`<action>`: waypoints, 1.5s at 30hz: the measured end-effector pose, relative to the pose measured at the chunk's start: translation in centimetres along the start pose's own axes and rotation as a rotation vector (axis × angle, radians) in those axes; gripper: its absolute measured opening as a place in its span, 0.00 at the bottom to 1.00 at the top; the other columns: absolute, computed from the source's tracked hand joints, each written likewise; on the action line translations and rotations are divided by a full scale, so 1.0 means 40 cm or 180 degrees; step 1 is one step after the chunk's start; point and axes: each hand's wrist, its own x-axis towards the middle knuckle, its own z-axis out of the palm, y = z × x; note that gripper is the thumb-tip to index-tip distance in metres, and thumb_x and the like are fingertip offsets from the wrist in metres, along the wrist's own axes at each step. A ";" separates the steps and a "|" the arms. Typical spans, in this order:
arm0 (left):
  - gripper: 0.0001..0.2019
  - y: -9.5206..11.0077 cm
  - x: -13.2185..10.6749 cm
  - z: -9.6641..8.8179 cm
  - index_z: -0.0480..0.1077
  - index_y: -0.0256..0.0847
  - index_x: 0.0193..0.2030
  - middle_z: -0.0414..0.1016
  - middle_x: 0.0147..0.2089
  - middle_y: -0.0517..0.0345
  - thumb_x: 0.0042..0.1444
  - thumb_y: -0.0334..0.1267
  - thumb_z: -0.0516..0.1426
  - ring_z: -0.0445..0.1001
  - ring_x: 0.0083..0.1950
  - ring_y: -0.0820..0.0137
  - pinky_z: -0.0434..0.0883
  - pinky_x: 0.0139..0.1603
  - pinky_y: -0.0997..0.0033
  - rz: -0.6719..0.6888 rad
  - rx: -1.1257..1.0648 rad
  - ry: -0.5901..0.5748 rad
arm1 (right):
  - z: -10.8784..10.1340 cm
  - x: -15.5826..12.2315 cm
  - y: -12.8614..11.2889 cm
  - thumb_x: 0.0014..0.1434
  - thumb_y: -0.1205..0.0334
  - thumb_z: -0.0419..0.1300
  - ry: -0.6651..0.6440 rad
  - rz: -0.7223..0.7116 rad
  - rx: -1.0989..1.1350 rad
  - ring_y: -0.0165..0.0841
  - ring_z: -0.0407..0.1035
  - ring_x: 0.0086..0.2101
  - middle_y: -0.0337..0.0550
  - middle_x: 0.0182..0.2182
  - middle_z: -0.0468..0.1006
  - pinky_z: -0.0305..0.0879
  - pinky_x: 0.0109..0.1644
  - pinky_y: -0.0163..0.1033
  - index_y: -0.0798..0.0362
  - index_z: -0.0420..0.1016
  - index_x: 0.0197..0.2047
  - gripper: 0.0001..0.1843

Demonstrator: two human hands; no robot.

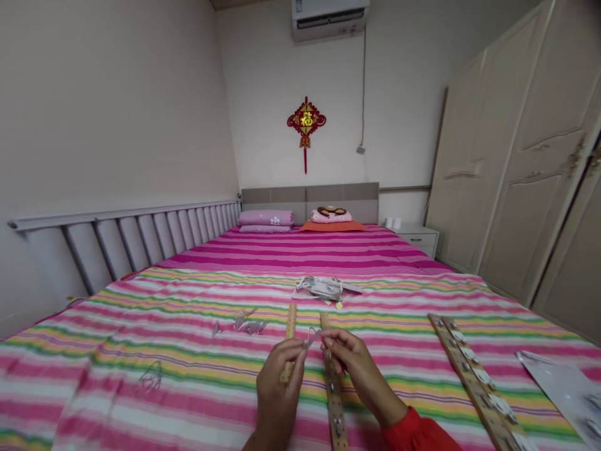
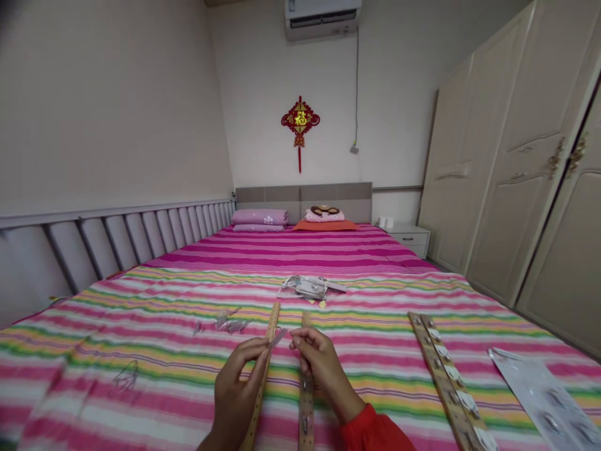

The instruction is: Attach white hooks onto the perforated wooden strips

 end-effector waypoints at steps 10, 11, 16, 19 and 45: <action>0.17 0.035 0.057 -0.029 0.70 0.35 0.29 0.77 0.26 0.57 0.40 0.46 0.68 0.75 0.29 0.75 0.68 0.28 0.82 -0.3063 -0.1760 -0.0791 | -0.011 -0.049 -0.053 0.44 0.46 0.67 0.0265 -0.0253 -0.0175 0.20 0.56 0.14 0.38 0.24 0.76 0.47 0.18 0.31 0.55 0.77 0.33 0.21; 0.16 0.037 0.063 -0.036 0.70 0.35 0.28 0.77 0.26 0.57 0.40 0.44 0.68 0.75 0.29 0.75 0.67 0.27 0.83 -0.3181 -0.1825 -0.0868 | -0.015 -0.054 -0.058 0.44 0.46 0.67 0.0239 -0.0243 -0.0200 0.20 0.56 0.14 0.39 0.25 0.76 0.47 0.17 0.31 0.55 0.78 0.33 0.21; 0.05 0.053 0.072 -0.043 0.70 0.33 0.32 0.76 0.26 0.57 0.49 0.29 0.63 0.75 0.25 0.78 0.68 0.24 0.85 -0.3982 -0.2682 -0.0666 | -0.017 -0.080 -0.077 0.45 0.47 0.67 -0.0011 -0.0130 -0.0226 0.21 0.55 0.14 0.37 0.23 0.74 0.49 0.17 0.31 0.54 0.78 0.35 0.20; 0.02 0.068 0.061 -0.030 0.70 0.31 0.36 0.76 0.27 0.57 0.57 0.27 0.56 0.74 0.23 0.80 0.68 0.22 0.85 -0.4660 -0.3390 -0.0328 | -0.012 -0.091 -0.085 0.45 0.48 0.67 -0.0035 -0.0163 -0.0248 0.22 0.55 0.14 0.34 0.18 0.70 0.49 0.17 0.31 0.54 0.78 0.35 0.19; 0.07 0.094 0.000 0.096 0.69 0.31 0.39 0.73 0.26 0.58 0.61 0.25 0.50 0.69 0.20 0.84 0.65 0.21 0.88 -0.5584 -0.4524 -0.0288 | -0.035 -0.086 -0.060 0.45 0.46 0.67 -0.0230 -0.0030 -0.0098 0.23 0.56 0.15 0.35 0.17 0.72 0.46 0.18 0.30 0.53 0.75 0.33 0.19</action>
